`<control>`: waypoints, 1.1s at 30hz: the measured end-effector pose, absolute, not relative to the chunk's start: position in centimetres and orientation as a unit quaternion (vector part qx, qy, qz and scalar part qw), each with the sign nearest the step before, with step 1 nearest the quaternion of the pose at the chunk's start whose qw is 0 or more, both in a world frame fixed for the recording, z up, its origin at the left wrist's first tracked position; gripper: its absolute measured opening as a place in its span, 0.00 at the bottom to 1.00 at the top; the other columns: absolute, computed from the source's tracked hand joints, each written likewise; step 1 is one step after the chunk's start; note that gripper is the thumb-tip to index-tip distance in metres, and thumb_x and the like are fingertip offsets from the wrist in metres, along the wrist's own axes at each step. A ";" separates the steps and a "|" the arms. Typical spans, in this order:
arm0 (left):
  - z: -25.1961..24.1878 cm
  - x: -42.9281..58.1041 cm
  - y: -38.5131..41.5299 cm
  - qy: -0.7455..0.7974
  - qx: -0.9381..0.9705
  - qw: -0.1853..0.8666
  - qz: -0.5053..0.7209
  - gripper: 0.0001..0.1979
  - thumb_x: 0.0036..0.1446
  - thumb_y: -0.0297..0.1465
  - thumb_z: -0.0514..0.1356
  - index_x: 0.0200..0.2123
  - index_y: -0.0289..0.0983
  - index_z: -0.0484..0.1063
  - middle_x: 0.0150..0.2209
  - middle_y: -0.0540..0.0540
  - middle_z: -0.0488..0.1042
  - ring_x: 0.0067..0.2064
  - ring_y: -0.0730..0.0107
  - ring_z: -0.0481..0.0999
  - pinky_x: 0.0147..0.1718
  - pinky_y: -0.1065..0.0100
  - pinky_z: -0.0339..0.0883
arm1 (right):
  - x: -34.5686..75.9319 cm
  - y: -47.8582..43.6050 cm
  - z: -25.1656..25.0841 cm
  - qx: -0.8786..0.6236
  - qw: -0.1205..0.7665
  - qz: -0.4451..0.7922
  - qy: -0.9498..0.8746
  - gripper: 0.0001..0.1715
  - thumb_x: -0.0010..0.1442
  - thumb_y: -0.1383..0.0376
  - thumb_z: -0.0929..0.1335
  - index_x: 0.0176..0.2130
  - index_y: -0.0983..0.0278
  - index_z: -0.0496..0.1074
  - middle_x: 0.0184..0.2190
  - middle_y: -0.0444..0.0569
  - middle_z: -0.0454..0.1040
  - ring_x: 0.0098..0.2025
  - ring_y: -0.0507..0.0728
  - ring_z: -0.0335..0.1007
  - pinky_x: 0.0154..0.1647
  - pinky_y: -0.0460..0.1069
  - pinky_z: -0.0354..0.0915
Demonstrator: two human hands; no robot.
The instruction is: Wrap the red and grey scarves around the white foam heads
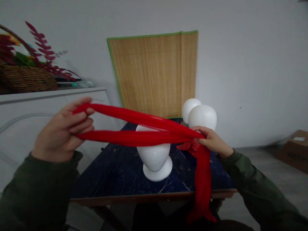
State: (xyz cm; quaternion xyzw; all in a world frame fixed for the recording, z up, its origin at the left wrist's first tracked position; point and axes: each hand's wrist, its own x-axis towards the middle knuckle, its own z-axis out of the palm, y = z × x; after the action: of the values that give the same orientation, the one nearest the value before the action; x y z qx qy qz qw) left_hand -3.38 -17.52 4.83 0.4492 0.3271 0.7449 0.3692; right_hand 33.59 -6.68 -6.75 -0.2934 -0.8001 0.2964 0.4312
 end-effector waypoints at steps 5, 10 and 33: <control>9.4 -5.0 -10.5 0.292 0.598 0.220 0.713 0.26 0.54 0.13 0.37 0.57 0.27 0.45 0.43 0.46 0.66 0.23 0.98 0.61 0.25 0.85 0.43 | 29.2 -0.4 -1.5 -0.351 0.550 0.095 -0.752 0.19 0.50 0.68 0.63 0.44 0.69 0.67 0.38 0.50 0.70 0.38 0.55 0.67 0.42 0.54 0.63; 6.9 -6.5 -6.0 0.326 0.554 0.293 0.707 0.22 0.55 0.20 0.43 0.54 0.27 0.46 0.56 0.39 0.56 0.27 0.95 0.66 0.26 0.82 0.52 | 25.1 4.3 -2.9 -0.445 0.398 0.043 -0.801 0.20 0.51 0.72 0.62 0.46 0.74 0.65 0.43 0.56 0.69 0.48 0.57 0.63 0.50 0.52 0.57; -21.0 0.6 -19.2 0.260 -0.030 0.684 0.681 0.23 0.54 0.23 0.45 0.55 0.27 0.57 0.36 0.34 0.74 0.33 0.64 0.77 0.33 0.65 0.73 | 29.0 -9.3 -23.0 -0.573 0.187 -0.033 -0.797 0.48 0.46 0.54 0.67 0.58 0.74 0.50 0.56 0.67 0.54 0.54 0.70 0.53 0.51 0.58 0.53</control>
State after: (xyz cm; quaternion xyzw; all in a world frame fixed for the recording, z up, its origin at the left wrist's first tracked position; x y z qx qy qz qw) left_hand 0.60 -19.22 -21.01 -0.0301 0.2599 0.6806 0.6843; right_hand 28.99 -9.34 -22.98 -0.5728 -0.7973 -0.0328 0.1875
